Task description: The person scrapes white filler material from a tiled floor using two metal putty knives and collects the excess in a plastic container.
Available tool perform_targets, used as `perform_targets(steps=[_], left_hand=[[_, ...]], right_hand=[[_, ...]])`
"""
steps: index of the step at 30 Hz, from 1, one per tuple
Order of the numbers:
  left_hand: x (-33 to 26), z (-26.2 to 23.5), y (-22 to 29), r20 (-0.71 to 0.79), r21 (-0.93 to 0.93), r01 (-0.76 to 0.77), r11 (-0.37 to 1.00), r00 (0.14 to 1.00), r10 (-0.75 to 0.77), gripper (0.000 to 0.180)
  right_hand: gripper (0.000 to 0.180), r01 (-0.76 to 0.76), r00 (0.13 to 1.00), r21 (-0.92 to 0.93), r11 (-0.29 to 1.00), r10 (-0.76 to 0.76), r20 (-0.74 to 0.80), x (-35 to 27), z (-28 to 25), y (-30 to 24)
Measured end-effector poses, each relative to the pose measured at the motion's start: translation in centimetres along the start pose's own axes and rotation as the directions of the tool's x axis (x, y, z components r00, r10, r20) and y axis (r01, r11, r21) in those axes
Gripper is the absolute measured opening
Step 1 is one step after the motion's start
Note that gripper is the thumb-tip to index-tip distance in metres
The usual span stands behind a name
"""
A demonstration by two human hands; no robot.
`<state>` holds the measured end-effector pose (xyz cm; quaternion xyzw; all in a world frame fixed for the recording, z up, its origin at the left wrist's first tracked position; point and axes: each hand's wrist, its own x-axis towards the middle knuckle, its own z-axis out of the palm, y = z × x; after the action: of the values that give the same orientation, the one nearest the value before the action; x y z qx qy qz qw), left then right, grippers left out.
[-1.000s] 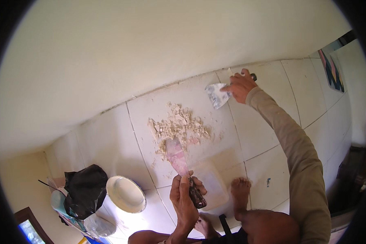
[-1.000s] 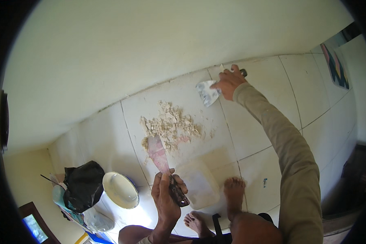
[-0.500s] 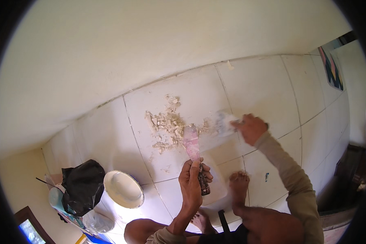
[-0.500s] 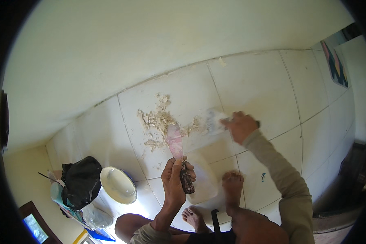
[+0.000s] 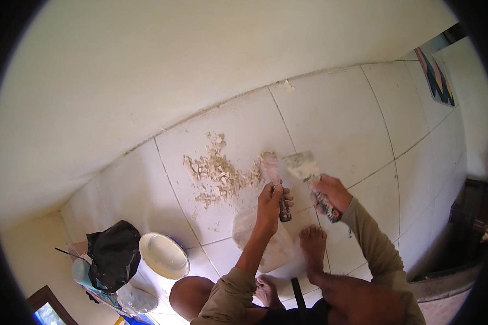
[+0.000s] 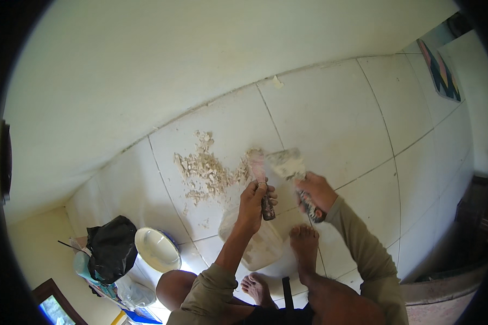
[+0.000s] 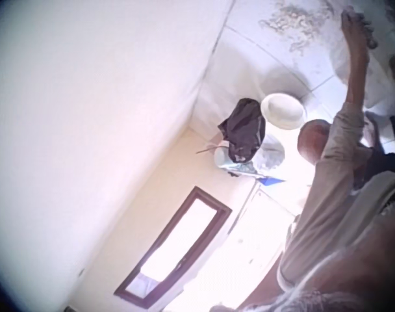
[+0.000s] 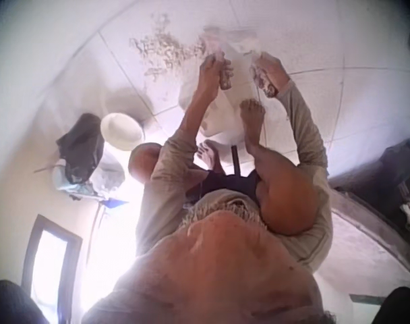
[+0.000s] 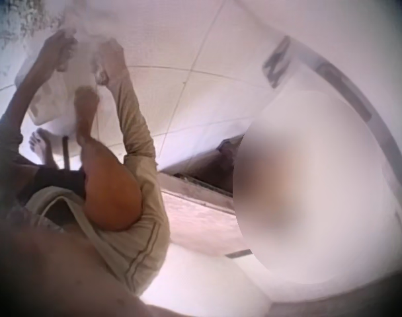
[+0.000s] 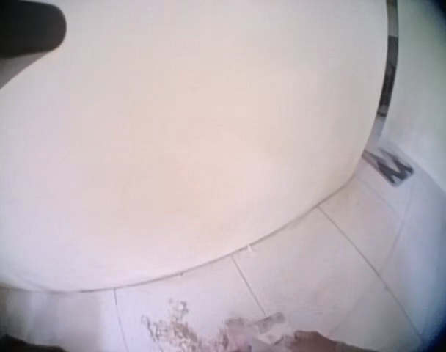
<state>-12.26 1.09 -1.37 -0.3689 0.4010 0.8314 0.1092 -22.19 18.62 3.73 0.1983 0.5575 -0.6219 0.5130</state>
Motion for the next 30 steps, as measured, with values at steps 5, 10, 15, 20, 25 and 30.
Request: perform_targets(steps=[5,10,15,20,25,30], left_hand=[[1.2,0.8,-1.9,0.006,0.108,-0.019,0.994,1.0,0.019,0.018],[0.8,1.4,-2.6,-0.076,0.242,0.043,0.969,0.997,-0.025,0.019],[0.5,2.5,-2.7,-0.103,0.251,-0.011,0.968,0.994,0.037,0.022],[1.8,0.1,-5.6,-0.112,0.235,-0.115,0.965,0.983,0.144,0.021],[0.6,1.4,-2.5,-0.012,0.209,0.017,0.978,1.0,-0.015,0.025],[1.2,0.9,-4.1,-0.107,0.106,-0.145,0.984,0.982,0.157,0.022]], right_hand=[[0.021,-0.109,0.985,0.125,0.986,0.091,0.144,0.1,2.0,1.4],[0.021,-0.098,0.995,0.194,0.976,0.089,0.053,2.2,3.5,1.2],[0.021,0.015,0.998,0.214,0.977,-0.028,0.058,5.4,3.6,-0.6],[0.027,-0.118,0.992,0.18,0.977,0.109,0.062,2.0,4.4,1.5],[0.026,-0.04,0.999,0.147,0.988,0.036,0.032,5.1,3.3,-0.5],[0.033,-0.132,0.991,0.177,0.975,0.127,0.039,2.6,4.8,1.4]])
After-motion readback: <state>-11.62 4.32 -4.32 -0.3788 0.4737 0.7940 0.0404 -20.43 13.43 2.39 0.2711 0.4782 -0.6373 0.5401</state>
